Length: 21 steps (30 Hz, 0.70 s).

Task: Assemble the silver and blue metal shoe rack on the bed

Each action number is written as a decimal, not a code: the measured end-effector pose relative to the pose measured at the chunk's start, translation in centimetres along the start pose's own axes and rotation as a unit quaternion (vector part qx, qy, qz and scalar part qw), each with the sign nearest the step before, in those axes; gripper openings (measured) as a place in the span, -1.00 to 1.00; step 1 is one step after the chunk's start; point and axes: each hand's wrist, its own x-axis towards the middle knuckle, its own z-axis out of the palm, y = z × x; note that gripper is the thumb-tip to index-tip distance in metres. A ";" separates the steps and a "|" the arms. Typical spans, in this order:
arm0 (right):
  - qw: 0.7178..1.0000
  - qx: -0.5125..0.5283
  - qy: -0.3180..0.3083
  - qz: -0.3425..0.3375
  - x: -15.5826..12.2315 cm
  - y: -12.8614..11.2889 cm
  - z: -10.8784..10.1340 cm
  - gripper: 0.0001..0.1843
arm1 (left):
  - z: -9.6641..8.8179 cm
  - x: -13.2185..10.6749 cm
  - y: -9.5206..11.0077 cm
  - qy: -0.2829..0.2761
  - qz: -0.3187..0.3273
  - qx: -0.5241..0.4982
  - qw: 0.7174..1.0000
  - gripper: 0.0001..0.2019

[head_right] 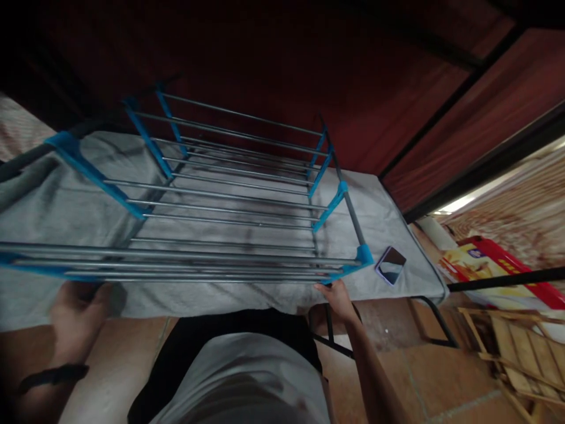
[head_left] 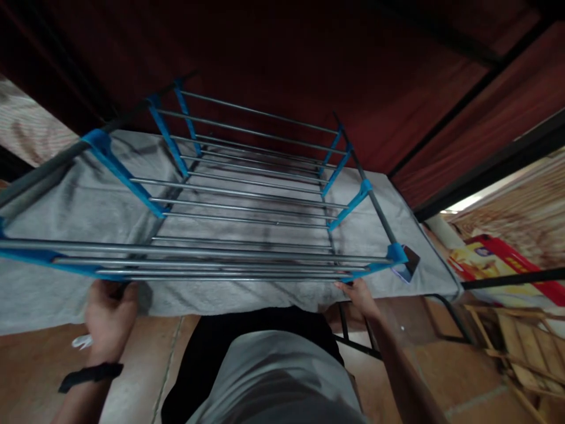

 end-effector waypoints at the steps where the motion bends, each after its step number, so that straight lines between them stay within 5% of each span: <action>1: 1.000 0.000 -0.002 -0.001 0.0 0.3 0.0 -0.56 | 0.0 0.0 0.1 -0.005 -0.019 0.009 1.000 -0.60; 21: 0.998 -0.041 0.022 0.039 -0.1 2.3 -0.2 -0.65 | -1.9 -1.9 4.1 -0.014 -0.075 -0.045 0.996 -0.59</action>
